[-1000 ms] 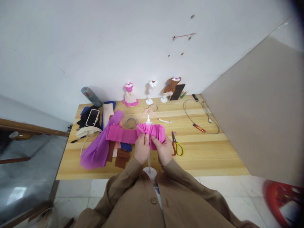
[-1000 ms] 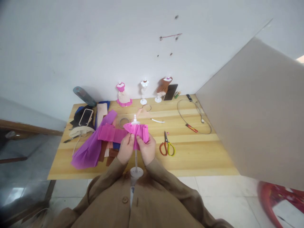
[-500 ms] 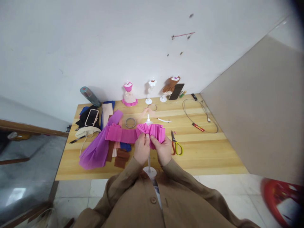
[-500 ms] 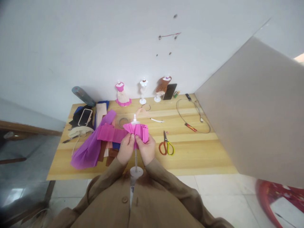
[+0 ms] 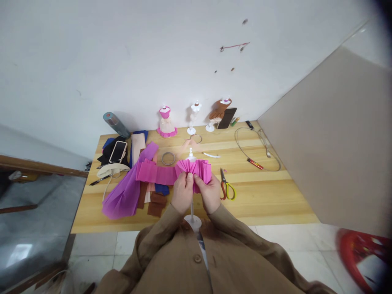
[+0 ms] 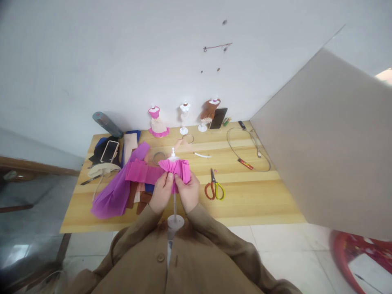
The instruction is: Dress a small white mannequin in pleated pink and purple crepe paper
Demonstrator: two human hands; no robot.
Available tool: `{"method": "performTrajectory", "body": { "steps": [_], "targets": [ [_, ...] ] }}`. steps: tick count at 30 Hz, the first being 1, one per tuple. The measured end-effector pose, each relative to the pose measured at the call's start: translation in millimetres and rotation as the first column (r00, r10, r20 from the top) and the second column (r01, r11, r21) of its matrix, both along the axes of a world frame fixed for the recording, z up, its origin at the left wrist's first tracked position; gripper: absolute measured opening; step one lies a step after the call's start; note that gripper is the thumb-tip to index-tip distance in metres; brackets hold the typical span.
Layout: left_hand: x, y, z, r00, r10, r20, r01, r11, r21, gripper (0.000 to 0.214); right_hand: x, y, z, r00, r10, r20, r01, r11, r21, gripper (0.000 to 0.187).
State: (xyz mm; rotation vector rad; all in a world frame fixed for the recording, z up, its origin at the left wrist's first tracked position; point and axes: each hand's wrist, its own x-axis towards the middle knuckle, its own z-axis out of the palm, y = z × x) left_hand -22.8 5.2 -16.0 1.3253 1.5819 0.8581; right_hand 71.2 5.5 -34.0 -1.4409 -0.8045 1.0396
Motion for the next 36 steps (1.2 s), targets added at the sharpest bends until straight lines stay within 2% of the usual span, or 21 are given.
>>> {"method": "performTrajectory", "body": {
  "steps": [9,16,21,25,36],
  "targets": [
    [-1.9,0.5,0.8,0.999,-0.032,0.009,0.032,0.999,-0.009,0.025,-1.2,0.5,-1.1,0.997,0.014,-0.074,-0.012,1.000,0.024,0.021],
    [-2.5,0.2,-3.9,0.999,0.002,0.048,-0.003,1.000,0.009,0.026,2.8,1.5,-2.7,0.994,0.077,-0.074,-0.071,0.995,0.076,0.017],
    [-3.3,-0.2,-5.6,0.993,0.023,0.115,-0.025,1.000,0.014,0.029,5.2,1.2,-4.3,0.993,0.115,-0.022,-0.111,0.984,0.137,0.014],
    [-5.0,0.4,-5.2,0.992,0.068,0.106,-0.068,0.998,0.003,0.029,4.1,0.2,-6.6,0.990,0.141,0.027,-0.144,0.977,0.156,0.013],
    [-10.7,4.4,-1.2,0.981,0.146,0.126,-0.140,0.989,-0.055,0.030,-3.1,-1.0,-3.9,0.989,0.146,-0.017,-0.141,0.973,0.183,0.014]
  ]
}}
